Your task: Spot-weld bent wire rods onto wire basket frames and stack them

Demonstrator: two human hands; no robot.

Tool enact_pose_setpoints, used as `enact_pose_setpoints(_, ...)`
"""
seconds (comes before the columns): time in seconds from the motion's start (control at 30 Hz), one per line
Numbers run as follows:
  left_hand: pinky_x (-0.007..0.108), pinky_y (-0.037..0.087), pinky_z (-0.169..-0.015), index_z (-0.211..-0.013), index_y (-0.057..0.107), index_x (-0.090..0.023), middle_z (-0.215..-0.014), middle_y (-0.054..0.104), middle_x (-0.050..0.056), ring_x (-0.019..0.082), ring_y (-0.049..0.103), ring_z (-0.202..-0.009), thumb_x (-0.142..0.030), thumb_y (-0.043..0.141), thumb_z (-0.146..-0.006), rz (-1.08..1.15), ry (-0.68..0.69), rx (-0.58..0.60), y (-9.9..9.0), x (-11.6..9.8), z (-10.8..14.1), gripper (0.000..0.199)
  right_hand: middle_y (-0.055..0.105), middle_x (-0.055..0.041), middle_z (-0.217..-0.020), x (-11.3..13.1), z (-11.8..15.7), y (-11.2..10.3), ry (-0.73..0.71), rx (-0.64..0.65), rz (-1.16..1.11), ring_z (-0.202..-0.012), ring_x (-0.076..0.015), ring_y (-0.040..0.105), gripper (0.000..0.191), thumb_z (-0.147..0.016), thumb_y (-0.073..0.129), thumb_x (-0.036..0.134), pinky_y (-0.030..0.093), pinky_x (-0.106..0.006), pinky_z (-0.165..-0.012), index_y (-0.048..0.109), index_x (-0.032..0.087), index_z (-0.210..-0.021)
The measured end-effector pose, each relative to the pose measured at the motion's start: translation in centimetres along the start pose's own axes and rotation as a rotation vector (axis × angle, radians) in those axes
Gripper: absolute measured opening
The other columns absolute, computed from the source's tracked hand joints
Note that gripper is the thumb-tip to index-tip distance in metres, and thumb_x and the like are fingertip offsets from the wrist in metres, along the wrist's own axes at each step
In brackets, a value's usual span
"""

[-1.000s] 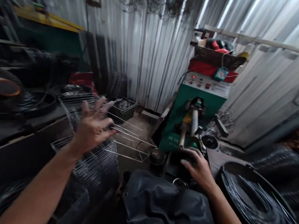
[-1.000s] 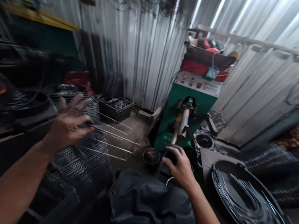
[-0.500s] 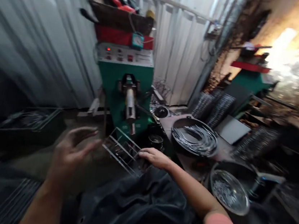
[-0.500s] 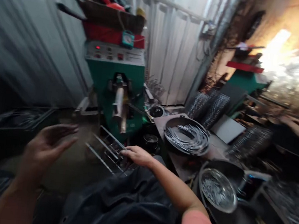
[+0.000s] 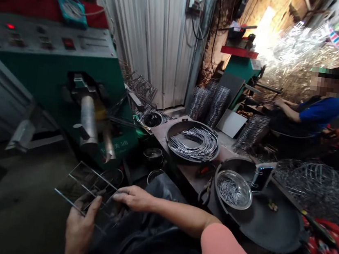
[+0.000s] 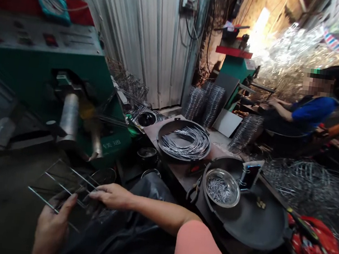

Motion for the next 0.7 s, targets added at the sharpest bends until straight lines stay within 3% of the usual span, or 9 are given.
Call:
enact_pose_setpoints(0.1,0.041,0.042,-0.089,-0.091,0.058,-0.022,-0.093,0.063,0.006,0.028,0.056,-0.097,-0.054,0.064,-0.063,-0.038,-0.027,-0.025,1.0,-0.1,0.4,0.043,0.059,0.0022,-0.070,-0.7,0.3,-2.0,0.000,-0.069,0.143,-0.063,-0.0104,0.056,0.021,-0.090,0.050,0.032,0.044,-0.020,-0.064,0.061,0.016,-0.086)
enact_pose_setpoints(0.17,0.041,0.043,-0.086,-0.089,0.059,-0.021,-0.089,0.063,0.006,0.028,0.056,-0.094,-0.055,0.064,-0.063,-0.094,-0.072,-0.042,1.1,0.5,0.3,0.044,0.064,0.0002,-0.082,-0.8,0.9,-5.0,-0.039,-0.173,0.327,-0.078,-0.0137,0.059,0.022,-0.089,0.051,0.034,0.045,-0.022,-0.073,0.064,0.016,-0.090)
enact_pose_setpoints(0.33,0.046,0.041,-0.087,-0.087,0.061,-0.016,-0.086,0.063,0.006,0.029,0.057,-0.090,-0.062,0.063,-0.061,-0.198,-0.182,-0.053,0.9,2.9,-0.3,0.053,0.066,-0.0034,-0.103,-0.5,5.1,-17.0,-0.041,-0.574,0.759,-0.097,-0.0166,0.060,0.019,-0.084,0.058,0.021,0.043,-0.024,-0.086,0.065,0.017,-0.101)
enact_pose_setpoints(0.47,0.047,0.039,-0.091,-0.089,0.062,-0.015,-0.087,0.064,0.006,0.030,0.057,-0.092,-0.063,0.064,-0.058,-0.178,-0.192,-0.020,1.2,3.6,-0.4,0.057,0.066,-0.0054,-0.107,-0.8,10.0,-25.6,0.242,-0.886,1.008,-0.101,-0.0180,0.059,0.021,-0.086,0.055,0.022,0.043,-0.025,-0.087,0.064,0.018,-0.105)
enact_pose_setpoints(0.7,0.048,0.043,-0.086,-0.082,0.063,-0.016,-0.081,0.064,0.007,0.028,0.058,-0.083,-0.062,0.064,-0.057,-0.219,-0.239,-0.074,1.0,5.0,-0.9,0.052,0.061,-0.0166,-0.112,-1.0,13.0,-33.3,0.541,-1.146,1.026,-0.109,-0.0273,0.055,0.025,-0.086,0.053,0.025,0.042,-0.035,-0.090,0.063,0.012,-0.105)
Point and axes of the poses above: each hand's wrist, its own z-axis away from the middle knuckle, its own y-axis out of the palm, x = y × z, the point moved 4 cm from there along -z, towards the middle knuckle
